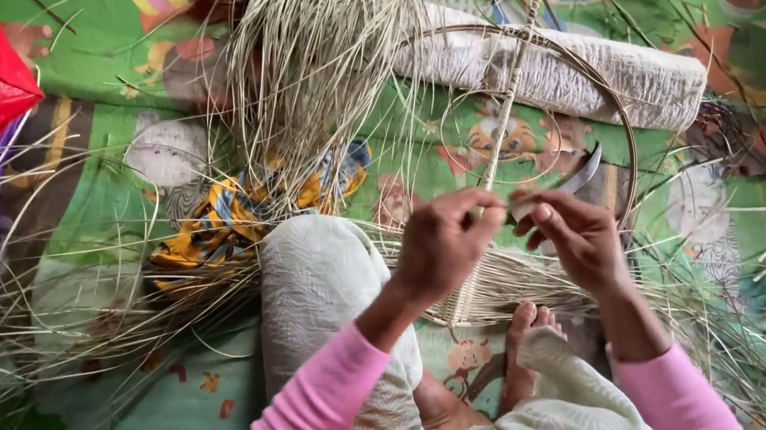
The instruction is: Weaving thin bamboo strips into a patterned mat and using a tool to tighten the weave.
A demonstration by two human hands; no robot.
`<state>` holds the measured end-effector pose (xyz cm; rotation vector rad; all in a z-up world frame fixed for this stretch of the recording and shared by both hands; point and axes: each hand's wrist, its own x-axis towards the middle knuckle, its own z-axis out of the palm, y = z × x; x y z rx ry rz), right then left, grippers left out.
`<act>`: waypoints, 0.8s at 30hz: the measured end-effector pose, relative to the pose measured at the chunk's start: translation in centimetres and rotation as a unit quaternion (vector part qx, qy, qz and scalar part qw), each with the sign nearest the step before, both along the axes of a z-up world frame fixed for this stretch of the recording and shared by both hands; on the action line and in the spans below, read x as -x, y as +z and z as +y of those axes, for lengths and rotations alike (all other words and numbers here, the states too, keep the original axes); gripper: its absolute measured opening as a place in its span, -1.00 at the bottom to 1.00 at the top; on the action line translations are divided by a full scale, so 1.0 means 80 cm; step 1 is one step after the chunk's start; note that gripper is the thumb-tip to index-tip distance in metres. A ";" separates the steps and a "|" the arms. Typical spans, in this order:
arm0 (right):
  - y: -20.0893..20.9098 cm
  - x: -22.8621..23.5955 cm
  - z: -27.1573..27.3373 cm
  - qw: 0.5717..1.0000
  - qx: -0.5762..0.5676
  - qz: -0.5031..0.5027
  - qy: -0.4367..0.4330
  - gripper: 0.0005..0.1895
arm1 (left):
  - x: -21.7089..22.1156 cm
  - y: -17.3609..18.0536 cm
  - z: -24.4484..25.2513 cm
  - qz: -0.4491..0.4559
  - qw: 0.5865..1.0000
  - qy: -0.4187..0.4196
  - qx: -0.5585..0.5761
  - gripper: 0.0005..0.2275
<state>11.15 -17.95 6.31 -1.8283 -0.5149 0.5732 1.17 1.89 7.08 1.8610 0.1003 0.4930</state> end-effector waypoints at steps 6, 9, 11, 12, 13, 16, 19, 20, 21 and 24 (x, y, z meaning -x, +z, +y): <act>0.047 0.040 0.040 0.923 -0.369 0.099 -0.034 -0.88 | -0.019 0.027 -0.023 0.026 0.977 0.089 -0.194 -0.81; 0.054 0.047 0.030 0.922 -0.375 0.094 -0.017 -0.95 | -0.024 0.014 -0.018 0.030 0.967 0.108 -0.227 -0.85; 0.058 0.049 0.014 0.930 -0.359 0.073 -0.019 -0.93 | -0.027 -0.008 -0.009 0.043 0.963 0.115 -0.240 -0.82; 0.060 0.048 0.005 0.928 -0.367 0.065 -0.004 -0.94 | -0.028 -0.022 -0.002 0.041 0.959 0.118 -0.255 -0.86; 0.062 0.047 -0.003 0.925 -0.375 0.058 0.011 -0.91 | -0.029 -0.035 0.004 0.040 0.954 0.122 -0.271 -0.86; 0.086 0.056 -0.033 0.904 -0.412 0.110 -0.038 -0.92 | -0.026 -0.070 0.031 0.034 0.951 0.133 -0.276 -0.87; 0.133 0.054 -0.037 0.911 -0.409 0.054 -0.026 -0.88 | -0.020 -0.080 0.060 0.100 0.937 0.149 -0.301 -0.80; 0.093 0.027 -0.095 0.910 -0.410 0.055 -0.025 -0.88 | -0.019 -0.090 0.070 0.100 0.936 0.150 -0.301 -0.80; 0.061 0.007 -0.156 0.875 -0.438 0.187 -0.087 -0.88 | -0.019 -0.099 0.080 0.115 0.925 0.167 -0.321 -0.83; 0.064 -0.028 -0.229 0.843 -0.470 0.259 -0.035 -0.85 | -0.015 -0.104 0.109 0.136 0.905 0.196 -0.351 -0.86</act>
